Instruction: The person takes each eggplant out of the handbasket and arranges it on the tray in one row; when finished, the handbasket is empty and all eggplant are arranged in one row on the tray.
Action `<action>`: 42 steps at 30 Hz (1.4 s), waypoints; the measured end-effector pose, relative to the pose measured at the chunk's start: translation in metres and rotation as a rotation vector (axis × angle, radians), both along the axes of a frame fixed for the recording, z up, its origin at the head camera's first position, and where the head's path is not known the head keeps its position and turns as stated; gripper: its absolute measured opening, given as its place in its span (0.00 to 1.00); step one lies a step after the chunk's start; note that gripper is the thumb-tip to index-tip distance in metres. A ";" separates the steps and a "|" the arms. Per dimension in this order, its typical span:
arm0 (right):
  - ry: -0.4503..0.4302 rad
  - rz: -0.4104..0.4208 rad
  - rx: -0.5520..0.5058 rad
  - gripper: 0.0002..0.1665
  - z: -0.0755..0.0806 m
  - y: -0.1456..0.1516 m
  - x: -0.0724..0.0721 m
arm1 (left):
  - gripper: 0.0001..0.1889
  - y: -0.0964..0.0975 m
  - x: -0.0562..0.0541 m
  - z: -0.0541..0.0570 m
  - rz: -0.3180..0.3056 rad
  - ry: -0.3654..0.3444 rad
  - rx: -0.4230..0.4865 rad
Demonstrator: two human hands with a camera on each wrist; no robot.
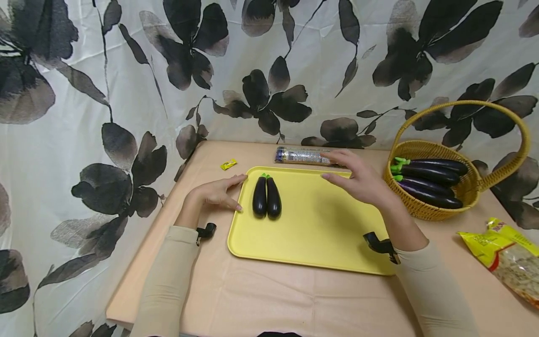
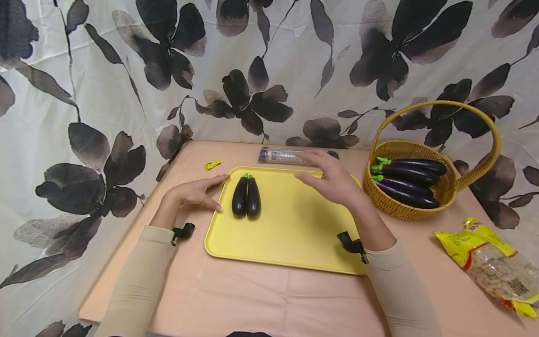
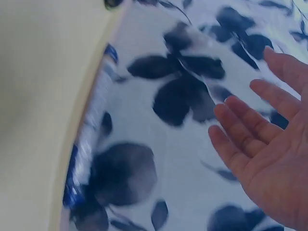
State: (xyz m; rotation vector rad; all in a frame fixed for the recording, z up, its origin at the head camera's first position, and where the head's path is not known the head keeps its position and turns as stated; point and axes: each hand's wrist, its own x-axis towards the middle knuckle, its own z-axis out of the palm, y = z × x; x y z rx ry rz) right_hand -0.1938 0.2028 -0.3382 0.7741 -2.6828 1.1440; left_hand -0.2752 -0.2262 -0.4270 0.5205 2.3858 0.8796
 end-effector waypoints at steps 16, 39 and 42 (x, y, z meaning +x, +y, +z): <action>0.142 -0.353 0.028 0.28 0.007 0.097 0.011 | 0.66 0.002 0.001 0.002 -0.014 0.008 -0.033; -0.090 -0.570 0.062 0.32 -0.026 0.174 0.001 | 0.66 0.002 0.001 0.001 -0.008 0.009 -0.011; -0.101 -0.569 0.065 0.32 -0.030 0.179 -0.001 | 0.66 0.002 0.001 0.001 -0.009 0.006 -0.005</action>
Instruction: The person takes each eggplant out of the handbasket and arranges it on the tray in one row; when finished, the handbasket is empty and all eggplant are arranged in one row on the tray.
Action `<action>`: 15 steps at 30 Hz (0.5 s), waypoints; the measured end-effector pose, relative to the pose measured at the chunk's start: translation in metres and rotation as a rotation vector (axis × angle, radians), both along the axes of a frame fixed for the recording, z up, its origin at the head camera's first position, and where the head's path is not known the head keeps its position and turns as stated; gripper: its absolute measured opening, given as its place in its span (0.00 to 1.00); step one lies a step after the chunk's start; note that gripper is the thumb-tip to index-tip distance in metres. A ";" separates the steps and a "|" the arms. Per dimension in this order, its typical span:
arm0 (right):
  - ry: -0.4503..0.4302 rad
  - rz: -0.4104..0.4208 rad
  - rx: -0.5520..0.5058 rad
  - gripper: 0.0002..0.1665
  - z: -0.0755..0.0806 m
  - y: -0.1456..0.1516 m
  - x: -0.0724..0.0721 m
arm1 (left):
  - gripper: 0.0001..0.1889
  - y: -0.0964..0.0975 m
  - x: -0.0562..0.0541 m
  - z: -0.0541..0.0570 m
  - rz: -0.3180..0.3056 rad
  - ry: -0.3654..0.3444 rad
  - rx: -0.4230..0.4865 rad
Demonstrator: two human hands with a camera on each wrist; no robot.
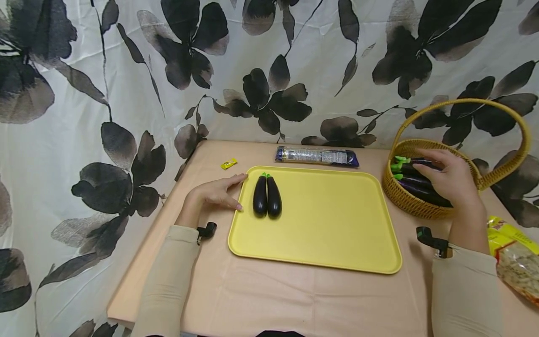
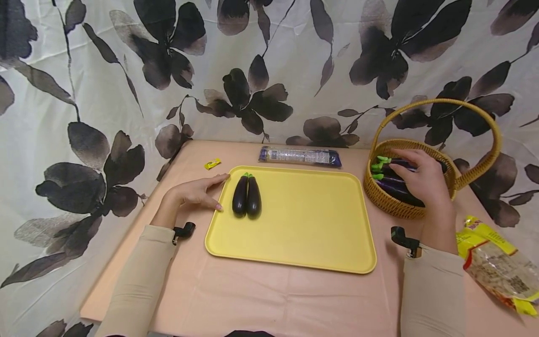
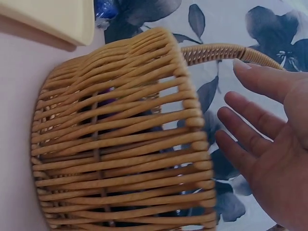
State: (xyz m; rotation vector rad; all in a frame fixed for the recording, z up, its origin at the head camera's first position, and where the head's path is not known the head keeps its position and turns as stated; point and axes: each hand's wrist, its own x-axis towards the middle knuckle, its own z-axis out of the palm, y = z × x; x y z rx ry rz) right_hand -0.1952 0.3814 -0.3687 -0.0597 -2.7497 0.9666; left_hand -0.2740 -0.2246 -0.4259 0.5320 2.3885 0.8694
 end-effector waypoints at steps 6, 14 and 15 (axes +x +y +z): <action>-0.022 0.015 -0.007 0.32 -0.008 0.009 -0.006 | 0.66 0.000 -0.001 -0.001 -0.010 0.009 -0.004; -0.046 0.056 0.059 0.29 -0.018 0.027 -0.017 | 0.66 -0.001 -0.002 -0.001 -0.023 0.024 -0.001; -0.059 0.055 0.071 0.29 -0.019 0.030 -0.018 | 0.66 -0.001 -0.002 -0.001 -0.023 0.024 -0.005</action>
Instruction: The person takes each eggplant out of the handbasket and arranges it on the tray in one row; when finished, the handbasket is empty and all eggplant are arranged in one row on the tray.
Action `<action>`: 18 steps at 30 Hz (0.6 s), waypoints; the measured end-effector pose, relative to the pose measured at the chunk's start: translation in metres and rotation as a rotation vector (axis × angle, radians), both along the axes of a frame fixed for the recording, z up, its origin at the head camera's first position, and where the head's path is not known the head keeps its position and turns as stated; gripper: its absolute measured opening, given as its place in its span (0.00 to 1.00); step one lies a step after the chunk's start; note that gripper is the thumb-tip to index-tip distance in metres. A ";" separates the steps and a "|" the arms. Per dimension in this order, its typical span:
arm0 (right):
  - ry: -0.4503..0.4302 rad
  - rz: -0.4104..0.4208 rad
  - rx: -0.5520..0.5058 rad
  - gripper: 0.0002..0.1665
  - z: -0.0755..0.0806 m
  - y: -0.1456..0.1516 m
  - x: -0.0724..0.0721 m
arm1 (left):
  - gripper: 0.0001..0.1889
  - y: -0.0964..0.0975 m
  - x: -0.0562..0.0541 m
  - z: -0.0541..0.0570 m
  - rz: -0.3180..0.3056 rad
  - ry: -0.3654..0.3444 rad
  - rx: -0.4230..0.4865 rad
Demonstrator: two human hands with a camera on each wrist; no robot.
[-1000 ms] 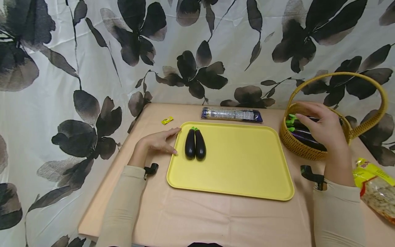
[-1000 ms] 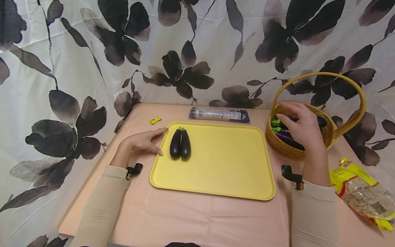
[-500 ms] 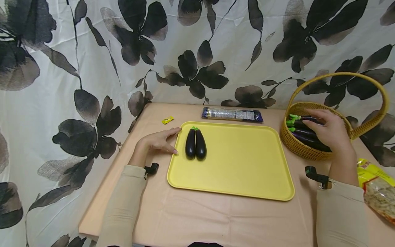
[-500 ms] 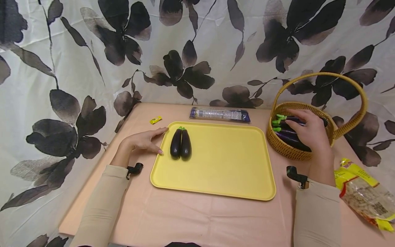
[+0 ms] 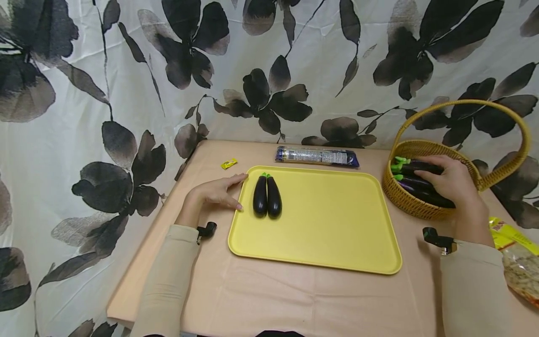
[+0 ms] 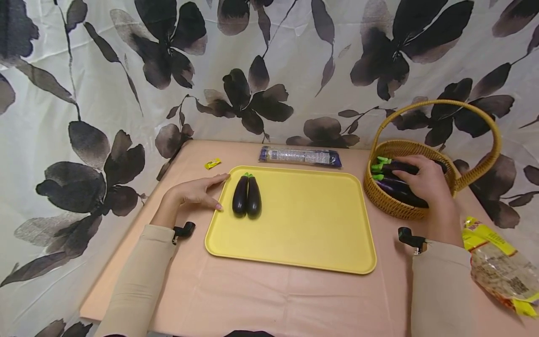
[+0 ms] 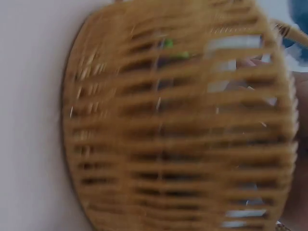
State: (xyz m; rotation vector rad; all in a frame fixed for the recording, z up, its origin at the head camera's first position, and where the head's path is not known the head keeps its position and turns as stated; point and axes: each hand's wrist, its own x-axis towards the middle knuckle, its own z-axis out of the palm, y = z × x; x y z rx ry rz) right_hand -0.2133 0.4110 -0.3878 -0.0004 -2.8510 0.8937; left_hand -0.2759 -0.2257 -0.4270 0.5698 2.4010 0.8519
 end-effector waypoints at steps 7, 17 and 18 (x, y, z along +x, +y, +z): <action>-0.052 0.007 0.032 0.29 -0.005 0.019 -0.008 | 0.67 -0.001 0.002 0.003 0.020 -0.019 0.004; -0.093 0.018 0.009 0.25 -0.009 0.029 -0.017 | 0.67 0.000 0.001 0.001 0.031 -0.029 0.002; -0.095 0.019 0.013 0.25 -0.009 0.030 -0.018 | 0.67 0.000 0.001 0.001 0.029 -0.027 0.002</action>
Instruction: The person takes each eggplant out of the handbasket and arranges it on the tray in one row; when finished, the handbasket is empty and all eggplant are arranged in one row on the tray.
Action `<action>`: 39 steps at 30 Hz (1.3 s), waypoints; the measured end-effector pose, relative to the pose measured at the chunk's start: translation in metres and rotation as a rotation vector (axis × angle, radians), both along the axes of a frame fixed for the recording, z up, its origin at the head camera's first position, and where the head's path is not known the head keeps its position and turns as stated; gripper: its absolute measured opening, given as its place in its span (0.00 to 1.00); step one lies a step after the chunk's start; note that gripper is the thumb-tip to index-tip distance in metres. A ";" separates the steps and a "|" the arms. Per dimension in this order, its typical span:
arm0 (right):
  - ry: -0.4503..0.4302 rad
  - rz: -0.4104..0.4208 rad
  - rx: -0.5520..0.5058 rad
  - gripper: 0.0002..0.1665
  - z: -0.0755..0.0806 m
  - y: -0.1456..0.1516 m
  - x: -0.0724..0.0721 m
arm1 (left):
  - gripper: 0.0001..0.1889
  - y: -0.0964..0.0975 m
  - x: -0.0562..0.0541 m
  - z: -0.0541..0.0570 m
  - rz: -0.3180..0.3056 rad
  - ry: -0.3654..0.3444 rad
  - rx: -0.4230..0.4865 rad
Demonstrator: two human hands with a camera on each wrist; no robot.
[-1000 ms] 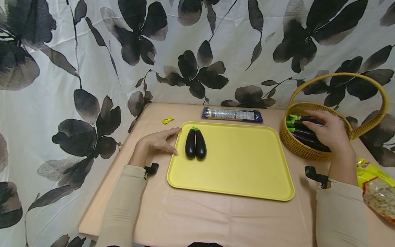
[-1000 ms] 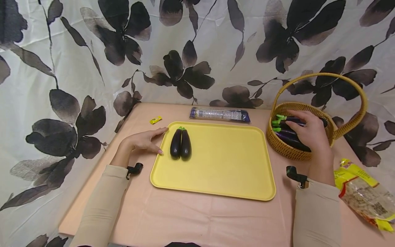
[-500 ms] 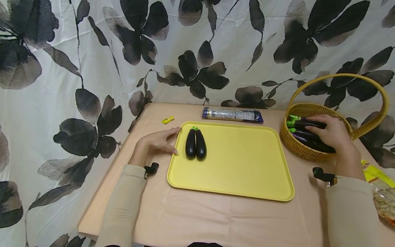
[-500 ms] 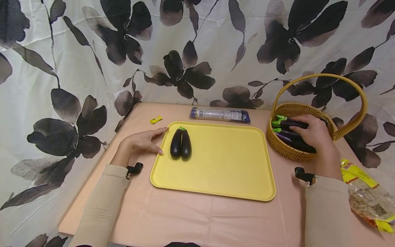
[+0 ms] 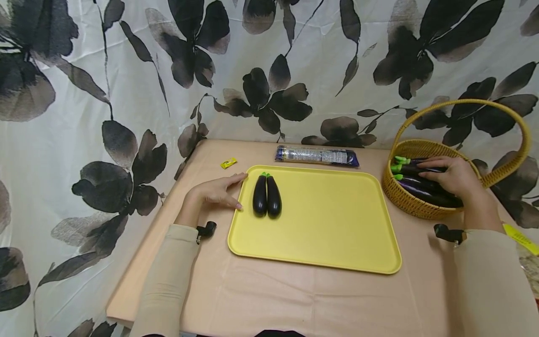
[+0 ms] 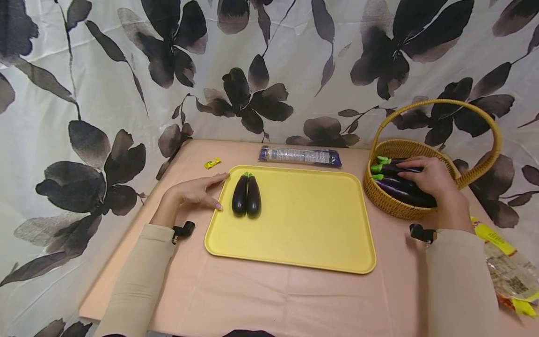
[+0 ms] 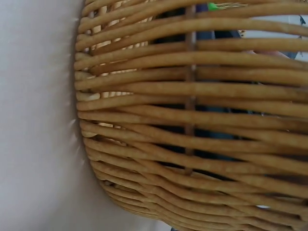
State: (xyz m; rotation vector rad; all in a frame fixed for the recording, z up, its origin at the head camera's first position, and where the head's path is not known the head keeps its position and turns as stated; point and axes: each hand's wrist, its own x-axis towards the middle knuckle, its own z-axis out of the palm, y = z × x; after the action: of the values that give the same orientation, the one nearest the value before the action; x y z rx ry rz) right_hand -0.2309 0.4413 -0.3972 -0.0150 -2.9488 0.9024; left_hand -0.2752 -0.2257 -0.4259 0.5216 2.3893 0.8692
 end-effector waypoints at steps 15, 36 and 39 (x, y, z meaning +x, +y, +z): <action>0.020 -0.059 0.013 0.31 -0.001 -0.006 0.009 | 0.67 -0.002 0.000 -0.001 -0.029 0.033 -0.007; 0.254 -0.224 -0.191 0.30 0.011 -0.043 0.046 | 0.66 -0.002 0.000 -0.003 -0.046 0.047 -0.001; 0.280 -0.204 -0.252 0.27 0.014 -0.048 0.048 | 0.66 -0.001 0.000 -0.003 -0.049 0.044 0.003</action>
State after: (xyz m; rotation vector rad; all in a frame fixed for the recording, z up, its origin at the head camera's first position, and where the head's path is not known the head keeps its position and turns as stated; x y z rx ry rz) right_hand -0.1830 0.3937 -0.3827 -0.1812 -2.5101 1.1326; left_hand -0.2751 -0.2271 -0.4284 0.6035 2.4044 0.8484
